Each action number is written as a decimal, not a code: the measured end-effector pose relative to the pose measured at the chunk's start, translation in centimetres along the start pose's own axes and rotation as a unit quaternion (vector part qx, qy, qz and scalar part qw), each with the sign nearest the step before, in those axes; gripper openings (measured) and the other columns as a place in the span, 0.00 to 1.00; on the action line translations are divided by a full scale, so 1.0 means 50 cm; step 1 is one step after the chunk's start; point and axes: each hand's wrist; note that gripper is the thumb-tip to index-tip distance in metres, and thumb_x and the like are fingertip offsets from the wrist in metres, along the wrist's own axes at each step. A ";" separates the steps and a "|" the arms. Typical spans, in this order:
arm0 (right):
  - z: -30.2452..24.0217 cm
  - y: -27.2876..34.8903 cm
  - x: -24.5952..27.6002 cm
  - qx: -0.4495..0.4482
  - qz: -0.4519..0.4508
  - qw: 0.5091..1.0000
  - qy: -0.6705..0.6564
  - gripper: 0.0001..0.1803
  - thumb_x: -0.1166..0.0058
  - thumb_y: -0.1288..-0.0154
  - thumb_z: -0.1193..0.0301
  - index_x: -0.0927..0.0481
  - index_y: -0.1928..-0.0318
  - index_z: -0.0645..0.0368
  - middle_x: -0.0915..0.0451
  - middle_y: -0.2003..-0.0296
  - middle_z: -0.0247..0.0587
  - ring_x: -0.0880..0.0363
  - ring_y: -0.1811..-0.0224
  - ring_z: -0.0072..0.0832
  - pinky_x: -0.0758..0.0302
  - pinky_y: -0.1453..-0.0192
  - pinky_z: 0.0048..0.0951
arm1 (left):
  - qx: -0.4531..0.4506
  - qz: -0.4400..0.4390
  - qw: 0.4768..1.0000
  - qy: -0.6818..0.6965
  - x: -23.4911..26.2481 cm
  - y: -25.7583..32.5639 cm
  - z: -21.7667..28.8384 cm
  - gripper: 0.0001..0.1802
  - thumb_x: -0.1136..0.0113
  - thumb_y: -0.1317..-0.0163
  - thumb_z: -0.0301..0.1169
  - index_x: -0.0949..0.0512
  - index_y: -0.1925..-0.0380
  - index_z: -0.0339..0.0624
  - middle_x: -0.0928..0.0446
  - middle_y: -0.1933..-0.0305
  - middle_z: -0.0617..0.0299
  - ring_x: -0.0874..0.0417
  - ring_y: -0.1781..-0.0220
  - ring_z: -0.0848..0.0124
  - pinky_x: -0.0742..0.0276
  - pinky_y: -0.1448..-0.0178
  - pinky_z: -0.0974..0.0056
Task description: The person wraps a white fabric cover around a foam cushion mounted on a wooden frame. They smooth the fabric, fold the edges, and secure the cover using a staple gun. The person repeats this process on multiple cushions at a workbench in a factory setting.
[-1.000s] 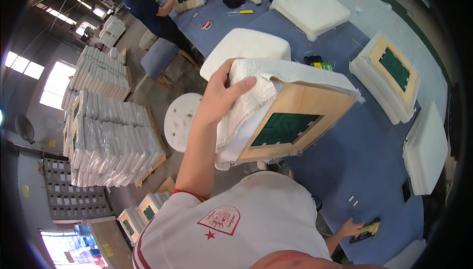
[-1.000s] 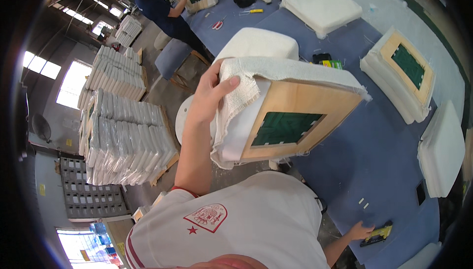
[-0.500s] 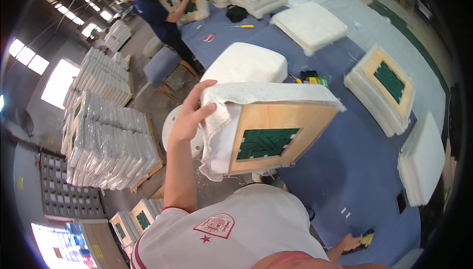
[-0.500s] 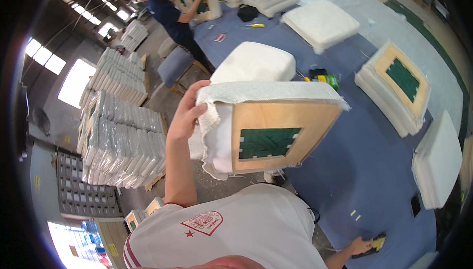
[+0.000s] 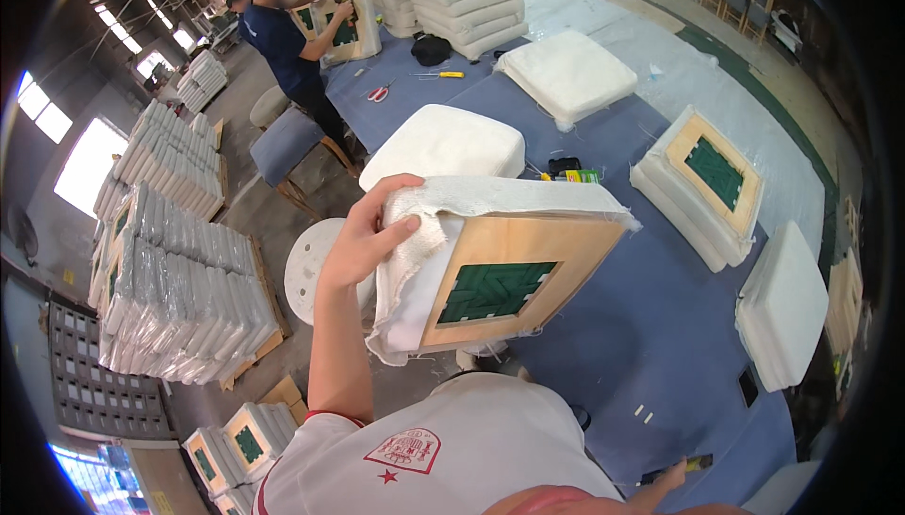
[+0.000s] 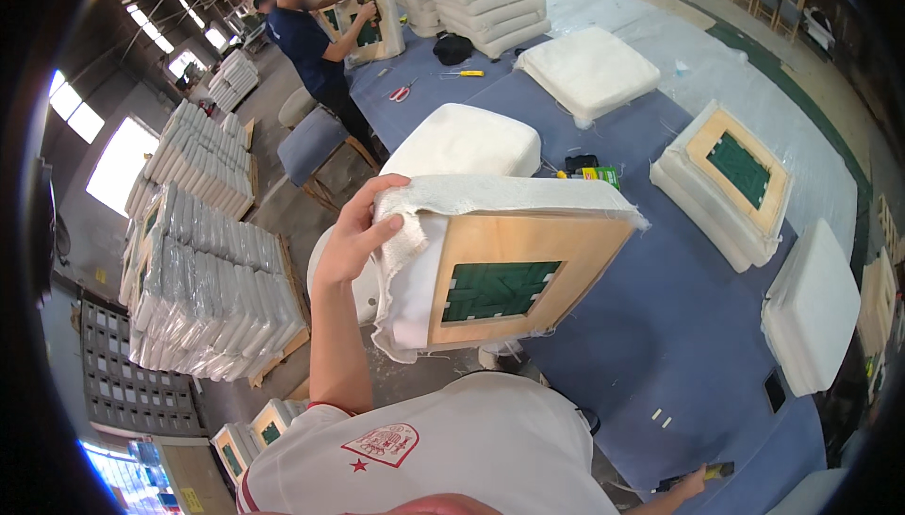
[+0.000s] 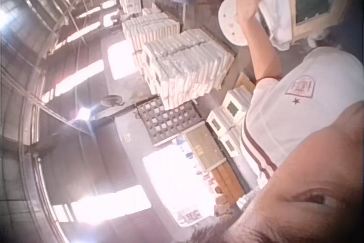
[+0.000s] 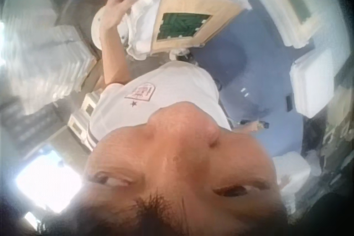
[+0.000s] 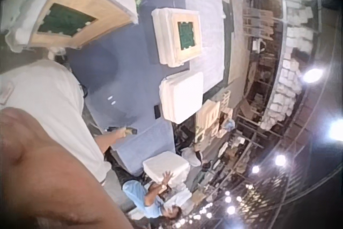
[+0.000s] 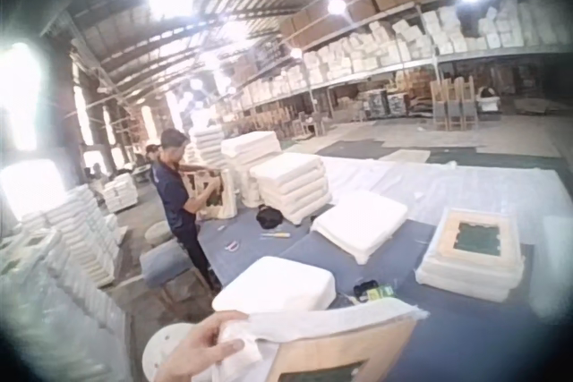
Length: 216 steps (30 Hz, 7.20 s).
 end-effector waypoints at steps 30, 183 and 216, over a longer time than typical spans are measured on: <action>-0.487 1.253 0.074 0.504 -0.662 0.498 -0.245 0.18 0.29 0.28 0.76 0.14 0.40 0.67 0.09 0.49 0.41 0.12 0.49 0.27 0.18 0.41 0.32 | -0.094 -0.096 0.974 -0.181 -0.162 -0.040 0.151 0.37 0.38 0.41 0.14 0.24 0.29 0.43 0.24 0.35 0.64 0.23 0.38 0.77 0.22 0.39 0.69; -0.616 1.341 0.026 0.071 -0.815 0.499 -0.285 0.12 0.33 0.20 0.70 0.17 0.44 0.64 0.12 0.67 0.35 0.17 0.77 0.17 0.26 0.79 0.21 | 0.006 -0.019 0.993 0.117 -0.249 -0.063 0.058 0.28 0.44 0.14 0.44 0.19 0.31 0.29 0.12 0.43 0.57 0.15 0.45 0.74 0.20 0.41 0.67; -0.458 1.282 0.041 0.173 -0.785 0.495 -0.330 0.34 0.34 0.30 0.80 0.32 0.26 0.64 0.12 0.54 0.42 0.13 0.70 0.18 0.15 0.74 0.26 | -0.072 -0.049 0.996 -0.019 -0.273 0.047 0.110 0.39 0.26 0.35 0.50 0.21 0.33 0.32 0.16 0.40 0.51 0.17 0.37 0.64 0.26 0.30 0.59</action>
Point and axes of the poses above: each hand's wrist, its own y-axis away from the middle knuckle, its own x-axis out of the back of the hand, z = x × y
